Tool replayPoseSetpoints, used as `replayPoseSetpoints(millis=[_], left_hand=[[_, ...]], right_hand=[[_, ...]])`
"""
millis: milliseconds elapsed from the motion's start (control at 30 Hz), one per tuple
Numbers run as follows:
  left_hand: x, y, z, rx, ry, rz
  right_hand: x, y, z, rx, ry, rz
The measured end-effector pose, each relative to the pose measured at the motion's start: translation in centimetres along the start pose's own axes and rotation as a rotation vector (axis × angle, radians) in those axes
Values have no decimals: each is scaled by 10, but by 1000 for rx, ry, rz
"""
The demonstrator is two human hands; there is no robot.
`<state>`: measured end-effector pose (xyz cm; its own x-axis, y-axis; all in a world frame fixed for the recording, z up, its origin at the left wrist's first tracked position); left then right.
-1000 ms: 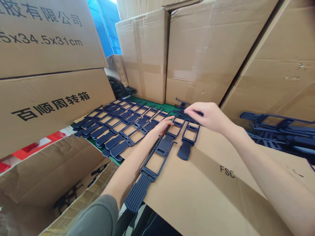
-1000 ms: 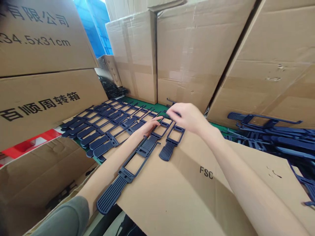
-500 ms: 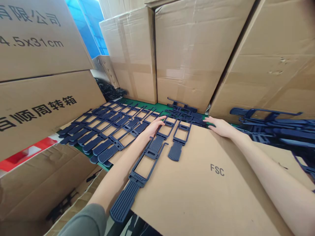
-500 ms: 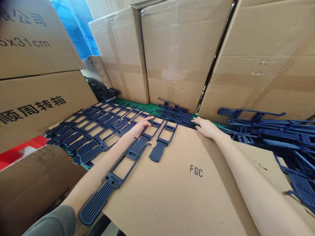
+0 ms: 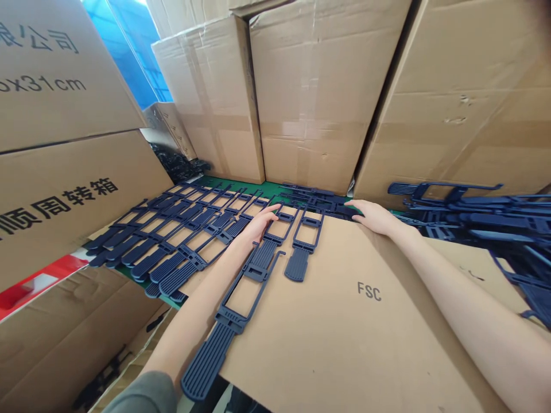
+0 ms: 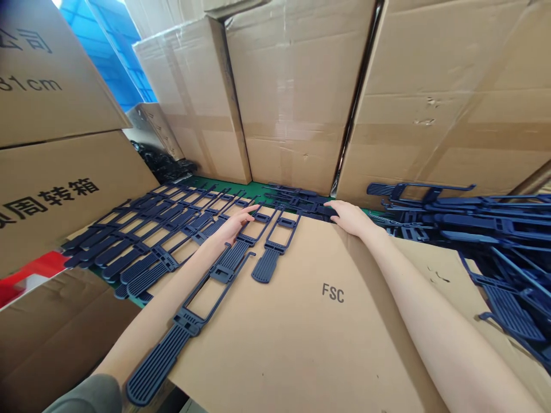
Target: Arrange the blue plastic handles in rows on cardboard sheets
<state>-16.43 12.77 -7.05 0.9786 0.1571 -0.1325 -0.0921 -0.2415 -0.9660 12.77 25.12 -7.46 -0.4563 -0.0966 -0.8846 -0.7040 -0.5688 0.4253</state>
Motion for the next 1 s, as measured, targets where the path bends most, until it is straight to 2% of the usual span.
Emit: replayPoseSetpoints(millis=[100,467,667,1000], left_hand=[[0,0,0,5,-7,2],[-4,5,7,1,-16,28],[-4,6,8,7,0,31],[-5,7,10,9,4,9]], right_hand=[[4,-2,2,4,12,48],[1,-22,2,201,-112,144],[0,-26,2,280,-118,229],[-4,-36,-1,381,-215,450]])
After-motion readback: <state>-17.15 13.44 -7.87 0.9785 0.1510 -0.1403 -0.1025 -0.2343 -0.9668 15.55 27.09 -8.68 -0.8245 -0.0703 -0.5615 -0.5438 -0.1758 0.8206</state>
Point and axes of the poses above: each hand's wrist, its own z-axis towards the middle knuckle, its own x-axis out of the palm, y = z × x, the point moved 6 cm from there along z, towards the middle knuckle, and after that the axes turned 15 degrees about z, right-handed, at the moved point
